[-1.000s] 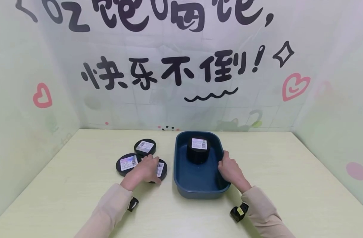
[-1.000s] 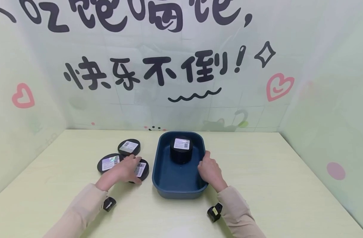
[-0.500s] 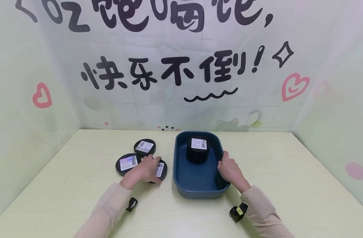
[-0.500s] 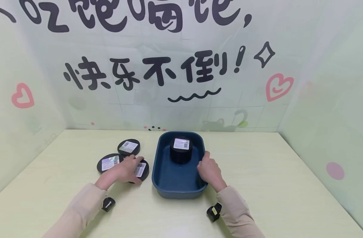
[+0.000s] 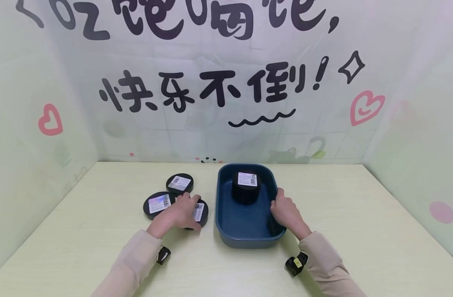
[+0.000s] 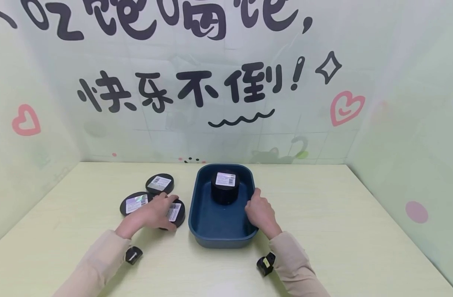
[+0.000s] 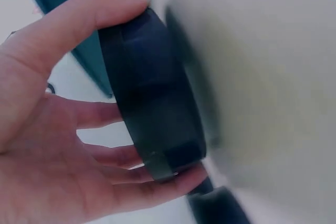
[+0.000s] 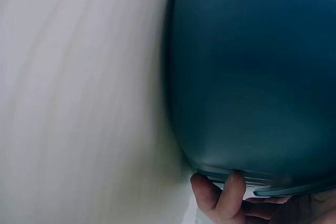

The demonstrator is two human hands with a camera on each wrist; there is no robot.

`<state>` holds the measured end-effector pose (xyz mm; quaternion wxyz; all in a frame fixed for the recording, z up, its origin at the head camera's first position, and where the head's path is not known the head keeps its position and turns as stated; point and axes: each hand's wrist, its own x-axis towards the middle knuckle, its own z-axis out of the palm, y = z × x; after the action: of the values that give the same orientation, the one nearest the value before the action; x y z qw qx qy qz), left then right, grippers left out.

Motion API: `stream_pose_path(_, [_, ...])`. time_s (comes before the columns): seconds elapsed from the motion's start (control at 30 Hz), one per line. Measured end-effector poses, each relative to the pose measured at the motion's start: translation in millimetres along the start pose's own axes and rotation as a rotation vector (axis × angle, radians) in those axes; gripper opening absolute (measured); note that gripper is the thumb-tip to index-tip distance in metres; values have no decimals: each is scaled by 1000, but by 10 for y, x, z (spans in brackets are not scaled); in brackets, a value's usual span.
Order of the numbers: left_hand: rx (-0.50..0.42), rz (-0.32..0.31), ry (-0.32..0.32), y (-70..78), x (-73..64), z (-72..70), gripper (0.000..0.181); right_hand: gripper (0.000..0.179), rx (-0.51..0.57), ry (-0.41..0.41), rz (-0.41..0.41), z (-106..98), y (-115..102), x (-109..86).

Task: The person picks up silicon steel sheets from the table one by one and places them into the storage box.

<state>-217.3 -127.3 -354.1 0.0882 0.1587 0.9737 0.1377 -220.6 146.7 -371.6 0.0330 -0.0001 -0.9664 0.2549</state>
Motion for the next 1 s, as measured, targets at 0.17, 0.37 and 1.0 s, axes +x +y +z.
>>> stream_pose_path(0.17, [-8,17,12,10,-56,-147,80,38,-1,1,4,1,-6,-1])
stream_pose_path(0.37, [7,30,30,52,-102,-341,80,37,10,13,-2,5,-2,-2])
stream_pose_path(1.0, [-93,216,152,508,7,-487,81,40,18,9,9,7,-3,3])
